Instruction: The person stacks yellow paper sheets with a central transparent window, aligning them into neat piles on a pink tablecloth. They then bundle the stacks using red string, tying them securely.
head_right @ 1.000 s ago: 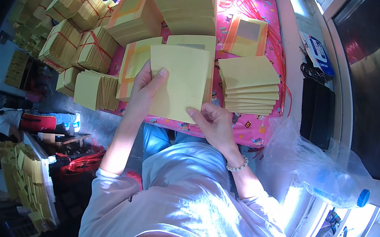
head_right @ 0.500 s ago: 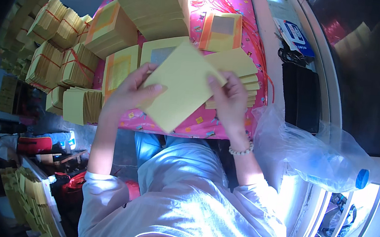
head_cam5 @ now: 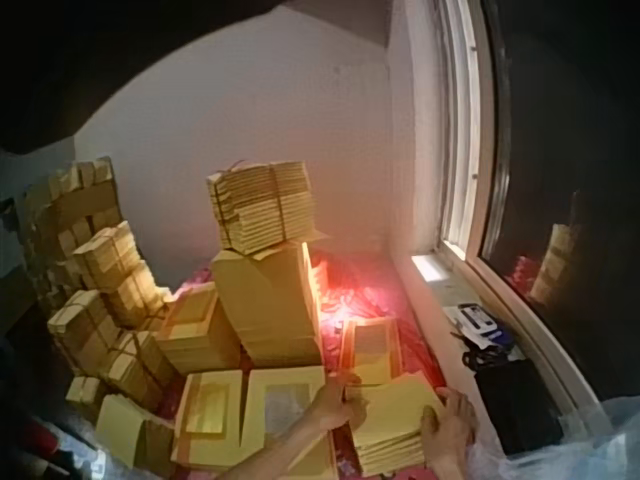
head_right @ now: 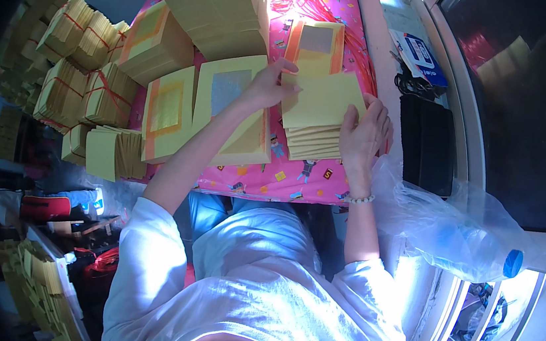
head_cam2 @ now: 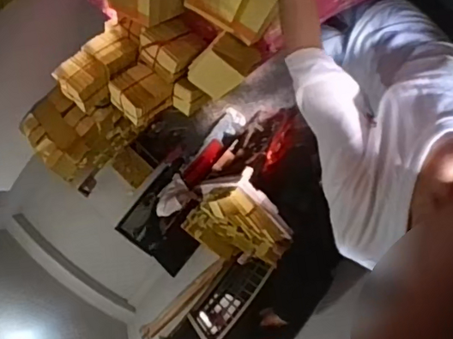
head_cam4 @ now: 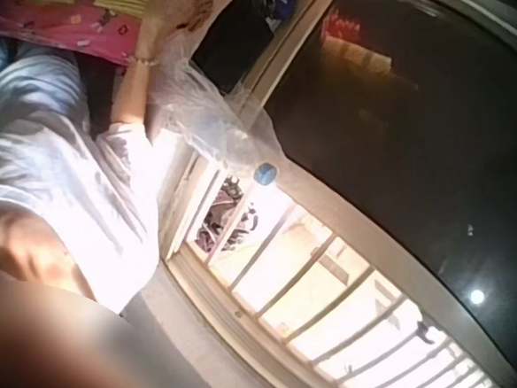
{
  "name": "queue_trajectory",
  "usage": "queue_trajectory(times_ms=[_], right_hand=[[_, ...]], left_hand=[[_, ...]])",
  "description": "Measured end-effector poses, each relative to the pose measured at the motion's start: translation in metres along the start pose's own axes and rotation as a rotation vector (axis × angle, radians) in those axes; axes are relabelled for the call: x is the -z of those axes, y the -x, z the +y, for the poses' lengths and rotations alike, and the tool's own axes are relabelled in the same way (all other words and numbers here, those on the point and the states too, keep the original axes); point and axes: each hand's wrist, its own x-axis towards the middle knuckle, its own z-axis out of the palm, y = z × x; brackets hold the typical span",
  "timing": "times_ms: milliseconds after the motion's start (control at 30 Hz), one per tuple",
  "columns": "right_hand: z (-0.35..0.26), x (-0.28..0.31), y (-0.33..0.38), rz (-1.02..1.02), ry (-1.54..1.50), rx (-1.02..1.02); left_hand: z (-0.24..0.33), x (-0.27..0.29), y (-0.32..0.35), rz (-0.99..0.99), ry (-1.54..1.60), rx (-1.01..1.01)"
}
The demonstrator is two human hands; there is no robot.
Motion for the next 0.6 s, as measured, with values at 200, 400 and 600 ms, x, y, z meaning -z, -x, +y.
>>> queue_trajectory(times_ms=[200, 400, 600], right_hand=[[-0.015, -0.003, 0.004, -0.157, 0.145, 0.217], [0.002, -0.026, 0.041, -0.394, 0.255, 0.181], [0.005, -0.031, 0.051, -0.353, 0.187, 0.158]], left_hand=[[-0.008, -0.021, 0.01, -0.028, -0.2, -0.011], [-0.004, -0.03, 0.018, -0.016, -0.35, -0.107], [-0.001, -0.043, 0.027, 0.036, -0.362, -0.062]])
